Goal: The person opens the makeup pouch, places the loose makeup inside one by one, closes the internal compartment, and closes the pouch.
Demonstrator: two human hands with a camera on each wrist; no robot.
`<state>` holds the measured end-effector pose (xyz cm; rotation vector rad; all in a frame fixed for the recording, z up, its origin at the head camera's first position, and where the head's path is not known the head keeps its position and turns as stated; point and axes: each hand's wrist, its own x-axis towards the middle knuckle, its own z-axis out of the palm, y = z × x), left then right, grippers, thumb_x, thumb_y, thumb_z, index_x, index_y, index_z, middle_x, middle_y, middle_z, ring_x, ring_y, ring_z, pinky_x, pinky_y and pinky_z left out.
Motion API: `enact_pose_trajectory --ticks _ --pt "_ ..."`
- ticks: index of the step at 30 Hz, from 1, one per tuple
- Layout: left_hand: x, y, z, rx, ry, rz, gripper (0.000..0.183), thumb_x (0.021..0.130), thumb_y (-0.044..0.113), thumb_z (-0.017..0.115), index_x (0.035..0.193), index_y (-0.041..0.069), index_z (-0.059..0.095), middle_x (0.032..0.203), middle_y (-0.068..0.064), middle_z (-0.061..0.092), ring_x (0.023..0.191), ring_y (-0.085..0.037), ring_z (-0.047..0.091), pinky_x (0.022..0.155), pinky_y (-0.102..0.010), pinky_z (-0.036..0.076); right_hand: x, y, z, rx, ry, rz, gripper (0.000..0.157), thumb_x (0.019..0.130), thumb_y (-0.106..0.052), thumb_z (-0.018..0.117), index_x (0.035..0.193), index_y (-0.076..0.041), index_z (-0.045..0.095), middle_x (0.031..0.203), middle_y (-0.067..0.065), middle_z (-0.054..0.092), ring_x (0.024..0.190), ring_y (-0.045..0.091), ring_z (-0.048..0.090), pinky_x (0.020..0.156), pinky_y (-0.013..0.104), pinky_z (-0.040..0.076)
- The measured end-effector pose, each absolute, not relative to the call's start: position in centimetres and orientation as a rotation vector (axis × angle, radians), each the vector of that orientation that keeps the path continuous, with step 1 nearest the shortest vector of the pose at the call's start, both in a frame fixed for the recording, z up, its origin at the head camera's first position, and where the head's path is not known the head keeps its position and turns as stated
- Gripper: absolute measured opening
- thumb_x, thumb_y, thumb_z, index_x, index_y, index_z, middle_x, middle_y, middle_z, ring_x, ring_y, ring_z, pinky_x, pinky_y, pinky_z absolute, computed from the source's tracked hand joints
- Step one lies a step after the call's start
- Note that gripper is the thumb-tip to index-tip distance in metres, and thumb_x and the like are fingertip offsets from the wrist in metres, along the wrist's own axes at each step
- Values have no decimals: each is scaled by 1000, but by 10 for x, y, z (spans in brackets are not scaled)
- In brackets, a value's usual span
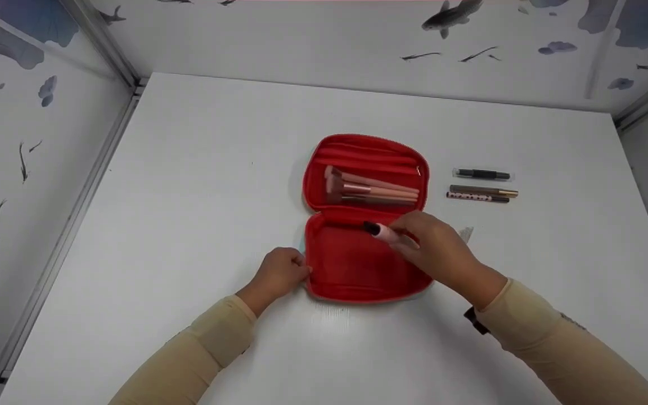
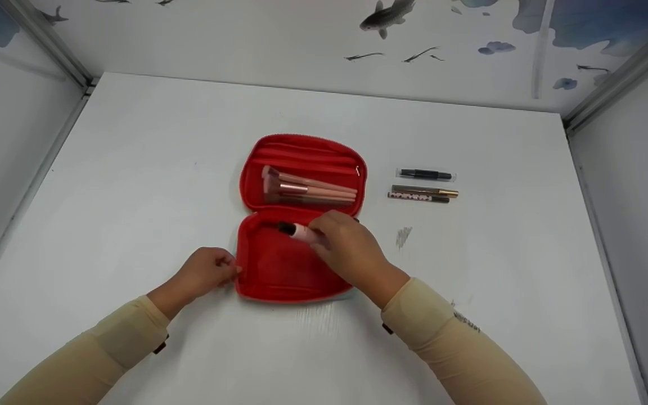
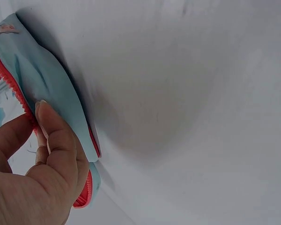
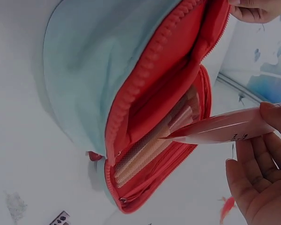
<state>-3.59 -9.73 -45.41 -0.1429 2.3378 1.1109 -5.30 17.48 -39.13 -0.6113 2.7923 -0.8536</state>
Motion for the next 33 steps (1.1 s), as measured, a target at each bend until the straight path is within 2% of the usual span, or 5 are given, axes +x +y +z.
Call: enact_pose_trajectory --ticks 8,17,25,33 --pt "-35 -97 -455 -134 2340 1130 14 90 11 63 77 6 63 70 -1 55 71 -15 50 59 -24 41 -48 162 -406 -733 2735 -724 24 84 -13 75 107 -12 68 100 1 65 94 16 59 80 35 56" --pt "-36 -98 -455 -142 2330 1128 15 91 12 63 77 6 62 70 -1 55 72 -16 50 60 -24 41 -42 155 -420 -857 2717 -575 23 84 -19 76 104 -13 68 93 -1 65 87 14 57 80 33 55" --pt "-36 -97 -455 -150 2326 1135 14 90 11 63 77 6 62 69 0 54 70 -15 49 59 -23 41 -40 153 -426 -904 2690 -477 31 80 -18 80 108 -12 69 94 2 66 88 16 61 81 34 56" --pt "-34 -98 -455 -123 2342 1159 15 89 9 64 75 6 61 66 1 53 68 -14 48 57 -23 39 -40 147 -431 -970 2680 -407 24 79 -17 80 100 -9 69 84 3 65 80 17 59 76 32 56"
